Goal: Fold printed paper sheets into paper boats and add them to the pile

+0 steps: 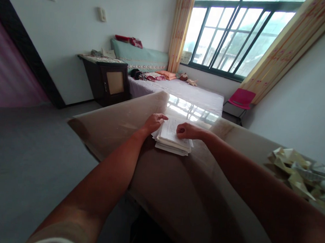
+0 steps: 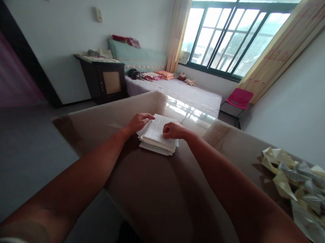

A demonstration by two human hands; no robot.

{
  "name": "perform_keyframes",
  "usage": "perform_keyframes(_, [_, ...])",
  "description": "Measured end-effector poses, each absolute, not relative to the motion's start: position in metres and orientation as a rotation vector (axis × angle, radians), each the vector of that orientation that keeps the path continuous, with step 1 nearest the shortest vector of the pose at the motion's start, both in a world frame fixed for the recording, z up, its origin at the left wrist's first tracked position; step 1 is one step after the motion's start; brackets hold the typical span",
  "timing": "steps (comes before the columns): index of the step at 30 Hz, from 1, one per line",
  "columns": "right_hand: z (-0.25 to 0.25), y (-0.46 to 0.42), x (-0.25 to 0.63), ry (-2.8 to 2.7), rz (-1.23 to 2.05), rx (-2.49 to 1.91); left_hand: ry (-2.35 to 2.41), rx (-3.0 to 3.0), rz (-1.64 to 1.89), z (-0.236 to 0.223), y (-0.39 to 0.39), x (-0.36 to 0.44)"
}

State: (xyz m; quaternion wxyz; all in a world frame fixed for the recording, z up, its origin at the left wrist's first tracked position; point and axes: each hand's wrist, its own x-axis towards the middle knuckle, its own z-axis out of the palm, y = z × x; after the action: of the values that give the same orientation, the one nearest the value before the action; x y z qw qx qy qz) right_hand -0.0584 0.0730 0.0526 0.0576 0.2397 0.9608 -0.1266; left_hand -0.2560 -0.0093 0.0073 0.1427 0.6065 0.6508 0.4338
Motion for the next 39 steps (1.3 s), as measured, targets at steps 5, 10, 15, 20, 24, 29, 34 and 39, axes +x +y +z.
perform_keyframes(5, [0.06, 0.055, -0.06, 2.953, -0.334, 0.68, 1.862, 1.78, 1.206, 0.005, -0.009, -0.253])
perform_keyframes(10, [0.065, 0.047, -0.064, 2.946, -0.379, 0.623, 1.858, 1.8, 1.183, 0.003, -0.008, -0.253])
perform_keyframes(15, [0.069, 0.062, -0.061, 2.806, -0.741, 0.632, 1.854, 1.807, 1.166, 0.002, -0.007, -0.254])
perform_keyframes(20, [0.069, 0.072, -0.058, 2.797, -0.831, 0.574, 1.856, 1.806, 1.145, 0.001, -0.006, -0.254])
perform_keyframes(24, [0.063, 0.07, -0.057, 2.936, -0.652, 0.599, 1.871, 1.804, 1.144, 0.001, -0.006, -0.253])
perform_keyframes(29, [0.067, 0.05, -0.028, 3.187, -0.072, 1.084, 1.924, 1.816, 1.154, 0.002, -0.007, -0.254])
perform_keyframes(34, [0.071, 0.017, 0.052, 3.142, 0.379, 1.153, 1.999, 1.85, 1.189, 0.006, -0.01, -0.253])
perform_keyframes(39, [0.049, -0.028, 0.139, 3.079, 0.459, 0.967, 2.056, 1.9, 1.249, 0.013, -0.019, -0.243])
